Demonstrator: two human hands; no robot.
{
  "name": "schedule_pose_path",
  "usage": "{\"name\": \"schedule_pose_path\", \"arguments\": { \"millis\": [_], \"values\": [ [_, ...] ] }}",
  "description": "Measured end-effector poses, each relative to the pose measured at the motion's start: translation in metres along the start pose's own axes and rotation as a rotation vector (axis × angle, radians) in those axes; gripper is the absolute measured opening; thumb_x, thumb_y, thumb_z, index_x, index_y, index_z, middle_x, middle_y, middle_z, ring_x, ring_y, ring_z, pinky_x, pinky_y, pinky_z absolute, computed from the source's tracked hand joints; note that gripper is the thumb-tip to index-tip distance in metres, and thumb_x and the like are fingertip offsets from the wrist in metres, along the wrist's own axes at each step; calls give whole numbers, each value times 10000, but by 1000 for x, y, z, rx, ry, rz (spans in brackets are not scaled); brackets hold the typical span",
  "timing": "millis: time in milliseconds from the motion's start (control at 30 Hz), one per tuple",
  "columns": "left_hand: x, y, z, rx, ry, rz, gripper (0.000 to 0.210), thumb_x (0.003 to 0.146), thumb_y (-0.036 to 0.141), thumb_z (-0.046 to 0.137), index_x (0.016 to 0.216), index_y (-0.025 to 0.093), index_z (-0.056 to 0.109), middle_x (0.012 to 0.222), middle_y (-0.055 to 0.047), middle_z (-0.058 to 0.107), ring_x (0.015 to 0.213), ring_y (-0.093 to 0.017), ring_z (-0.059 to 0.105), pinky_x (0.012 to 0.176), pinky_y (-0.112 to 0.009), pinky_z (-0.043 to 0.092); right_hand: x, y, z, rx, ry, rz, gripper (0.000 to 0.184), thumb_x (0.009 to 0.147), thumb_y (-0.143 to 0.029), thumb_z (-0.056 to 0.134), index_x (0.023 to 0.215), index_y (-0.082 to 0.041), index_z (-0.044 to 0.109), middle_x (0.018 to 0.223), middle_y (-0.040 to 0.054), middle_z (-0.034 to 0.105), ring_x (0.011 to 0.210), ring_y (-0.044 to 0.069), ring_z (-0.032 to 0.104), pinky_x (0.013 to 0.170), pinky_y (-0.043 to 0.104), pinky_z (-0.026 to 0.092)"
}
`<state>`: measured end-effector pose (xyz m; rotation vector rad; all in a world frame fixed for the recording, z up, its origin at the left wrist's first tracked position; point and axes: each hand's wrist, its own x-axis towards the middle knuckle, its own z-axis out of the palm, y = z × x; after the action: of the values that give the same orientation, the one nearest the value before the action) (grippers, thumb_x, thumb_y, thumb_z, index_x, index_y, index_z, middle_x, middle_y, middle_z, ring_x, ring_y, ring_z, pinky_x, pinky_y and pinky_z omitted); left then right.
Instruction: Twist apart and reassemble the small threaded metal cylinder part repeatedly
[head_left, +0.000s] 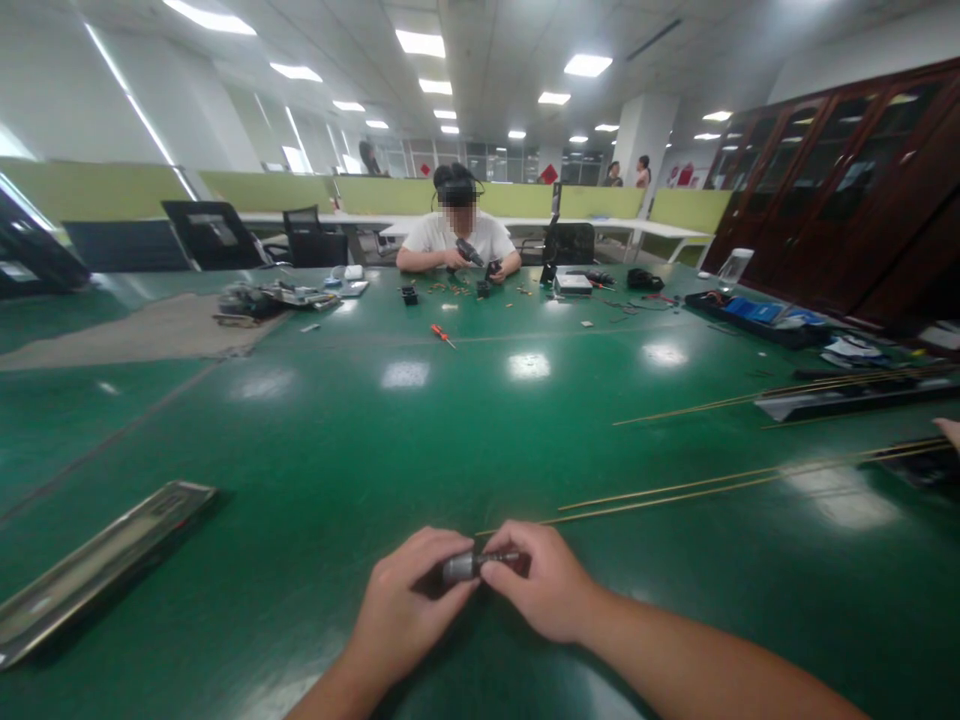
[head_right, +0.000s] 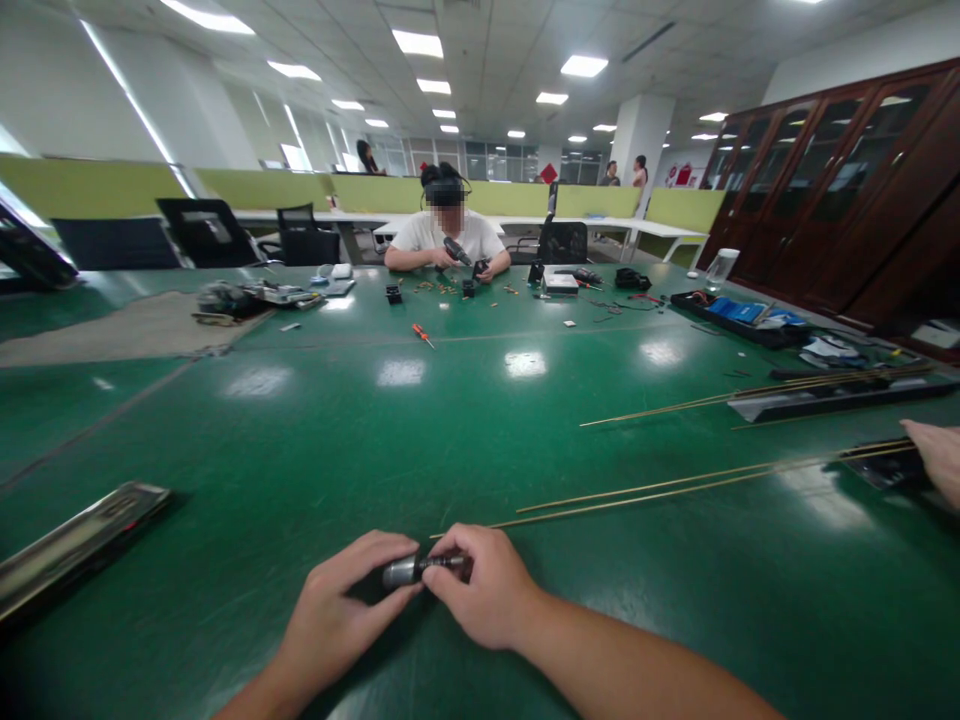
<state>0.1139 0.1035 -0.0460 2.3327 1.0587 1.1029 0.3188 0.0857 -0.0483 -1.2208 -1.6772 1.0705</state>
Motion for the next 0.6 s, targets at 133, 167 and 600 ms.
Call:
{"name": "schedule_pose_path", "arguments": {
  "millis": [133, 167, 600],
  "values": [
    [0, -1, 0, -1, 19, 25, 221, 803, 196, 748, 1017, 231, 703, 918, -30, 734, 826, -164, 698, 734, -248, 568, 0, 1, 1, 23, 5, 9, 78, 816, -228, 667, 859, -171, 700, 759, 2, 678, 688, 146, 611, 633, 227, 428],
    [0, -1, 1, -1, 24, 35, 227, 802, 192, 749, 1019, 232, 701, 916, -26, 734, 823, -161, 698, 734, -245, 567, 0, 1, 2, 31, 6, 13, 82, 815, -227, 666, 862, -169, 700, 758, 3, 678, 685, 146, 611, 630, 226, 429],
    [3, 3, -1, 11, 47, 105, 207, 818, 179, 733, 1020, 213, 703, 908, -41, 735, 812, -160, 699, 722, -244, 576, 0, -1, 1, 80, 3, 10, 71, 812, -212, 662, 850, -162, 694, 757, 8, 677, 684, 148, 615, 629, 227, 438]
  ]
}}
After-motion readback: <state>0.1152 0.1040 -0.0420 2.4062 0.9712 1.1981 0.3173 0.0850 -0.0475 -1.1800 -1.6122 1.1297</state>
